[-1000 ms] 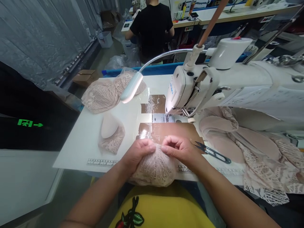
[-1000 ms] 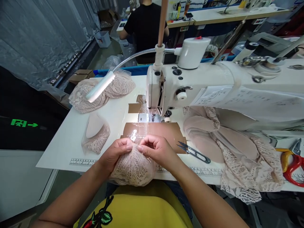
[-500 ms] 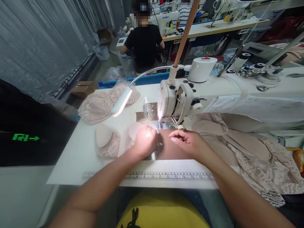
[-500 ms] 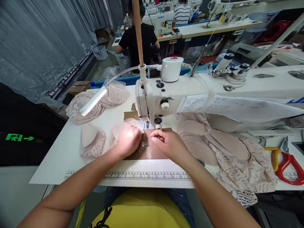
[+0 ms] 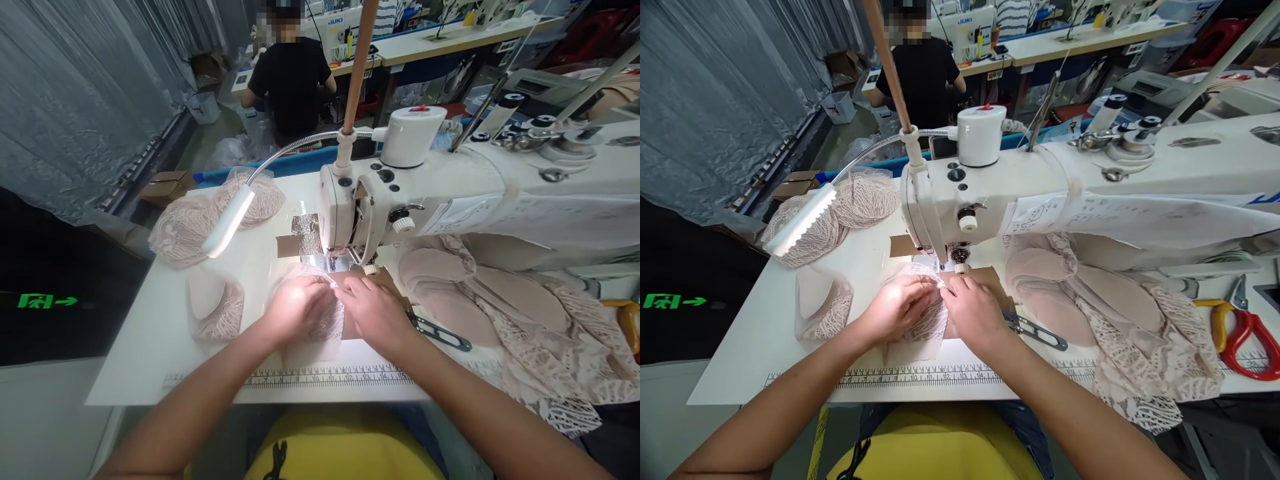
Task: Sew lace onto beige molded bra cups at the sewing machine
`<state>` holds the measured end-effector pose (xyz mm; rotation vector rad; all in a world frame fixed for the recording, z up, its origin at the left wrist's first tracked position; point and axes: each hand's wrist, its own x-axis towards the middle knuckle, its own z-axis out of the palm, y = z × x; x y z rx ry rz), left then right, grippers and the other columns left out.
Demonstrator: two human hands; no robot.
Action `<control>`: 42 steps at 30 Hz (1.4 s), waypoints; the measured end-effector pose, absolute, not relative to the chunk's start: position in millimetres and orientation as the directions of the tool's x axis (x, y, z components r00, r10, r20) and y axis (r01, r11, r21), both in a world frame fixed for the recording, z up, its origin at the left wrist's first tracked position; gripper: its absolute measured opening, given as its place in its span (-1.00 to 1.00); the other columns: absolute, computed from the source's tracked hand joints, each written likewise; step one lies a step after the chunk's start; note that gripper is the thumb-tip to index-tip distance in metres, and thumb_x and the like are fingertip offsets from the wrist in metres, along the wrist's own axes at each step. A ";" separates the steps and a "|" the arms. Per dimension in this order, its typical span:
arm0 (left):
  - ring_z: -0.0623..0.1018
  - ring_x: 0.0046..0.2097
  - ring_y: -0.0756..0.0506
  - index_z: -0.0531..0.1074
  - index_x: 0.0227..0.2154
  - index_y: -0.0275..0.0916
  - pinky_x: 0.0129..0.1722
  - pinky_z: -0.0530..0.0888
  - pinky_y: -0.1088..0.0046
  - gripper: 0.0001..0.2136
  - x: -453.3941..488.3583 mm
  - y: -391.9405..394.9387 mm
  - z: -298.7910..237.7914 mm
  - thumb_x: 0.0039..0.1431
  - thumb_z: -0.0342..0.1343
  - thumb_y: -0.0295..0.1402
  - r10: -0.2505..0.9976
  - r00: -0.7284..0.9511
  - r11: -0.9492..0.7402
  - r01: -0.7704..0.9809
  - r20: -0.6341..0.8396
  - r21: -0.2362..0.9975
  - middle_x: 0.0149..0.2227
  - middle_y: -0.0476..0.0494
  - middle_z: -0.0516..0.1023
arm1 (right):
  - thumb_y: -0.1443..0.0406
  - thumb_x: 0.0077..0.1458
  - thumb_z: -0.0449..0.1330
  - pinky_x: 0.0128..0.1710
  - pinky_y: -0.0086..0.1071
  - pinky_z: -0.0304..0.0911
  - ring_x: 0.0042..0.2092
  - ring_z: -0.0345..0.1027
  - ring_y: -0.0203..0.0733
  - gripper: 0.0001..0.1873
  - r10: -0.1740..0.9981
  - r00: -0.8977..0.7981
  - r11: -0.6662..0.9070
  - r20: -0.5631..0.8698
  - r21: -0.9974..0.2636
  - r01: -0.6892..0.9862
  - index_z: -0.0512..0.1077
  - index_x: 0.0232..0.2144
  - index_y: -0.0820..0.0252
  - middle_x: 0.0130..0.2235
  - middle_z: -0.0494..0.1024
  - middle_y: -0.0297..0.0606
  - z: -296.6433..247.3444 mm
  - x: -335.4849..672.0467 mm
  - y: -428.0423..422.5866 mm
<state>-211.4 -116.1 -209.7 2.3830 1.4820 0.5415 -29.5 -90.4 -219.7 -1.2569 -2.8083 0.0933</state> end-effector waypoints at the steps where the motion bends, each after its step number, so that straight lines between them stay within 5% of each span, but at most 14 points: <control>1: 0.51 -0.16 -0.10 0.48 -0.21 -0.27 -0.19 0.47 0.34 -0.76 -212.4 -112.8 -214.0 0.30 -0.09 -0.38 0.881 0.427 -0.472 0.787 0.202 0.396 -0.16 -0.21 0.55 | 0.54 0.12 0.00 -0.35 -0.36 0.08 -0.27 0.25 -0.18 -0.62 0.757 -0.653 0.654 0.035 -0.060 0.754 0.47 -0.12 0.17 -0.24 0.47 -0.18 -220.5 -30.2 -89.3; 6: 0.52 -0.10 -0.14 0.47 -0.11 -0.33 -0.13 0.49 0.26 -0.72 -211.6 -96.6 -229.3 0.32 -0.12 -0.39 0.822 0.495 -0.562 0.783 0.280 0.266 -0.03 -0.27 0.53 | 0.56 0.10 -0.01 -0.37 -0.35 0.12 -0.29 0.27 -0.18 -0.54 0.789 -0.611 0.613 0.059 -0.016 0.790 0.47 -0.05 0.14 -0.16 0.49 -0.14 -225.2 -33.9 -81.2; 22: 0.47 -0.04 -0.19 0.43 -0.03 -0.33 -0.10 0.49 0.16 -0.71 -227.1 -75.4 -242.0 0.29 -0.10 -0.43 0.781 0.544 -0.620 0.732 0.307 0.281 0.02 -0.27 0.50 | 0.57 0.05 0.00 -0.41 -0.37 0.07 -0.35 0.27 -0.24 -0.53 0.789 -0.593 0.610 0.162 -0.086 0.788 0.48 -0.06 0.18 -0.21 0.53 -0.20 -228.5 -35.8 -76.0; 42: 0.15 0.24 -0.44 0.23 0.16 -0.21 0.09 0.19 -0.18 -0.60 -225.5 -83.7 -236.5 0.29 -0.15 -0.30 0.945 0.301 -0.318 0.936 0.126 0.150 0.23 -0.25 0.25 | 0.54 0.06 -0.03 -0.36 -0.34 0.06 -0.35 0.24 -0.20 -0.51 0.781 -0.590 0.612 0.206 -0.057 0.789 0.47 -0.05 0.11 -0.26 0.49 -0.25 -238.4 -35.2 -80.7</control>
